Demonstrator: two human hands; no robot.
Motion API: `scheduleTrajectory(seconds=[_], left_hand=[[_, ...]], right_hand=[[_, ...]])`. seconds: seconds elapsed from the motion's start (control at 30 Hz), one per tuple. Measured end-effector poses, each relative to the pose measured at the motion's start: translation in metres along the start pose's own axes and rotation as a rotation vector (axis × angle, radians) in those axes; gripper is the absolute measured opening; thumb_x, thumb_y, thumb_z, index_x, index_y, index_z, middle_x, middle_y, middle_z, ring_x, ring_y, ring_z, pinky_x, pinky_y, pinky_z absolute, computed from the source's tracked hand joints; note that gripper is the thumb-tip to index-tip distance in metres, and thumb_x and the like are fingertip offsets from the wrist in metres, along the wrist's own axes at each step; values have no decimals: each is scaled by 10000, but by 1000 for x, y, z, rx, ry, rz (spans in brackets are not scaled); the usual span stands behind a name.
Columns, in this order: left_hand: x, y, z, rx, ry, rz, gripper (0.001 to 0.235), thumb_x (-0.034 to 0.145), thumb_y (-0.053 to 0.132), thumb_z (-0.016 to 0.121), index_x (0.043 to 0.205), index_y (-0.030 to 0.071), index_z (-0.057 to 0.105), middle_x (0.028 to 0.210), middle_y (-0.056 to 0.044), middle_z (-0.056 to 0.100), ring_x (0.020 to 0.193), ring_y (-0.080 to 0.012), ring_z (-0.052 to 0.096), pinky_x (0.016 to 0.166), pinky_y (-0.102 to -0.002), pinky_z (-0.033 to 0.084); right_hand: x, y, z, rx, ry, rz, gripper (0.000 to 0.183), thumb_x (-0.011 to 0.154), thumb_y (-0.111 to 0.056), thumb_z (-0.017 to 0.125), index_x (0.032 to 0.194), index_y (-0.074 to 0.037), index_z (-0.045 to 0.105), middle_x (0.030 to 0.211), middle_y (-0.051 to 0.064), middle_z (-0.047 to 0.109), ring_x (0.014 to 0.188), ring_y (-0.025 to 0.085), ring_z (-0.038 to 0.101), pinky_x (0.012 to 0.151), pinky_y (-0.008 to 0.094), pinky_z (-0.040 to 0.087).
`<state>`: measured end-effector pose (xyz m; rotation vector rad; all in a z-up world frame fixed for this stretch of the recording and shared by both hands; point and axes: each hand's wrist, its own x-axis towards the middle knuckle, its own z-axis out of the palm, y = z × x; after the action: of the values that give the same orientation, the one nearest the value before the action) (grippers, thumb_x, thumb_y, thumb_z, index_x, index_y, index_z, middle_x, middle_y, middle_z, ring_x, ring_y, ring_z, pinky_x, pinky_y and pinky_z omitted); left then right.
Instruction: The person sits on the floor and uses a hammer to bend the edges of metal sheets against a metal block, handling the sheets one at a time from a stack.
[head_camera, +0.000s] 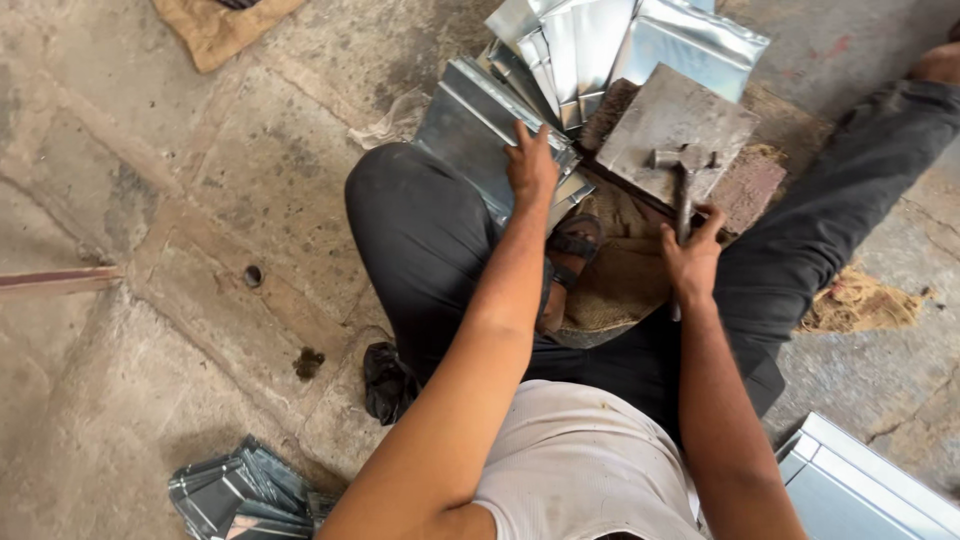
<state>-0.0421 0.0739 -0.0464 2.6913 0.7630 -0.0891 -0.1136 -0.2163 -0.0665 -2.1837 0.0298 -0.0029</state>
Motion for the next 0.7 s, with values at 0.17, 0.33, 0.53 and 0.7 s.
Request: scheduleTrajectory(seconds=[0.17,0.33,0.53,0.7], left_hand=[[14,-12,4,-50,59,20,420,877,239,794,1279,167,698,1448,-101,506,1024,-381,709,898,-460,605],[34,-8,-46,-22,555,104,374,826,294,759,1194,231,744,1174,-107,750,855,-332,756,728,-451,615],[12,15,-150,-474,560,120,283,1033,156,636,1300,193,725,831,-39,840,648,-149,773,557,-311,526],[15,31,-140,-1417,646,313,265,1079,81,555,1311,-20,634,1245,-159,742,1076,-175,728,881,-283,587]], right_hand=[[5,1,7,-3,31,58,581,956,-172,819,1344,-73,399,974,268,694,858,452,692,763,513,546],[4,0,4,127,59,-21,570,951,-148,822,1322,-59,398,982,209,696,797,335,700,731,459,572],[13,-15,-11,530,-221,619,482,902,-199,810,1198,-69,453,730,45,593,500,121,539,406,274,413],[12,-7,-34,680,-190,637,309,969,-182,740,1113,-2,535,681,23,550,457,106,495,366,261,354]])
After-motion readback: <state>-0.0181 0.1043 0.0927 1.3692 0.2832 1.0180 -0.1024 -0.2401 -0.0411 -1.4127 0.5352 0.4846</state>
